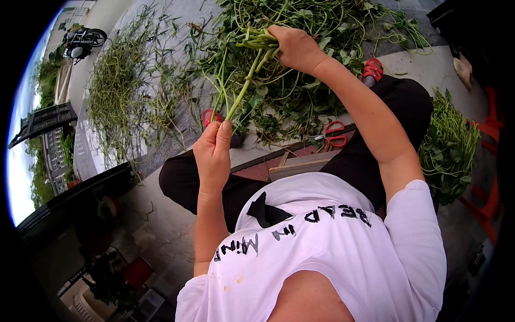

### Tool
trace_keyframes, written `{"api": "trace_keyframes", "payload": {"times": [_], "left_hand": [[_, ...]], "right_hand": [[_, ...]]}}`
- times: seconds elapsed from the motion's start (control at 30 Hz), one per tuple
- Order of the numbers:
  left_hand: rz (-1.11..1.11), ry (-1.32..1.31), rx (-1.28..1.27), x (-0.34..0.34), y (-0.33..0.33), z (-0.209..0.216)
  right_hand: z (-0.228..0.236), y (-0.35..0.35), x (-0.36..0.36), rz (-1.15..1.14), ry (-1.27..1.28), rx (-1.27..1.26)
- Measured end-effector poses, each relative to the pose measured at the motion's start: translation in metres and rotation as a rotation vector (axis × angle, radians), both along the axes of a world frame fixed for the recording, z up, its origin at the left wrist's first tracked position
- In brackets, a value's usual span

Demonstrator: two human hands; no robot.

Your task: The person sits on the ground and uses red-handled scissors to cut and trim green leafy vines. They repeatedly pick up vine sections, cut them into smaller pieces, and place the trimmed pieces into a pile on the floor.

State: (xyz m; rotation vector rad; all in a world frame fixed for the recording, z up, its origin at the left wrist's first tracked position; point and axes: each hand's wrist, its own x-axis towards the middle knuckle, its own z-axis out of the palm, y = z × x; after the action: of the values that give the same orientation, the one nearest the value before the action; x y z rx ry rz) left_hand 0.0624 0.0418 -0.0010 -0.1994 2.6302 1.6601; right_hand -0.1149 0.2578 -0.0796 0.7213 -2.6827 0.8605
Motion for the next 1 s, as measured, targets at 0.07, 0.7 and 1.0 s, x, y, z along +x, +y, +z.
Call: {"api": "trace_keyframes", "payload": {"times": [0.07,0.7,1.0], "left_hand": [[0.042,-0.011,0.060,-0.004,0.003,0.003],[0.686,0.936,0.914,0.091,-0.289,0.209],[0.249,0.165,1.110,-0.035,-0.130,0.092]], "right_hand": [[-0.009,0.001,-0.011,-0.047,-0.113,-0.241],[0.045,0.205,-0.053,-0.723,0.303,-1.690],[0.176,0.310,0.041,-0.702,0.793,-1.363]]}}
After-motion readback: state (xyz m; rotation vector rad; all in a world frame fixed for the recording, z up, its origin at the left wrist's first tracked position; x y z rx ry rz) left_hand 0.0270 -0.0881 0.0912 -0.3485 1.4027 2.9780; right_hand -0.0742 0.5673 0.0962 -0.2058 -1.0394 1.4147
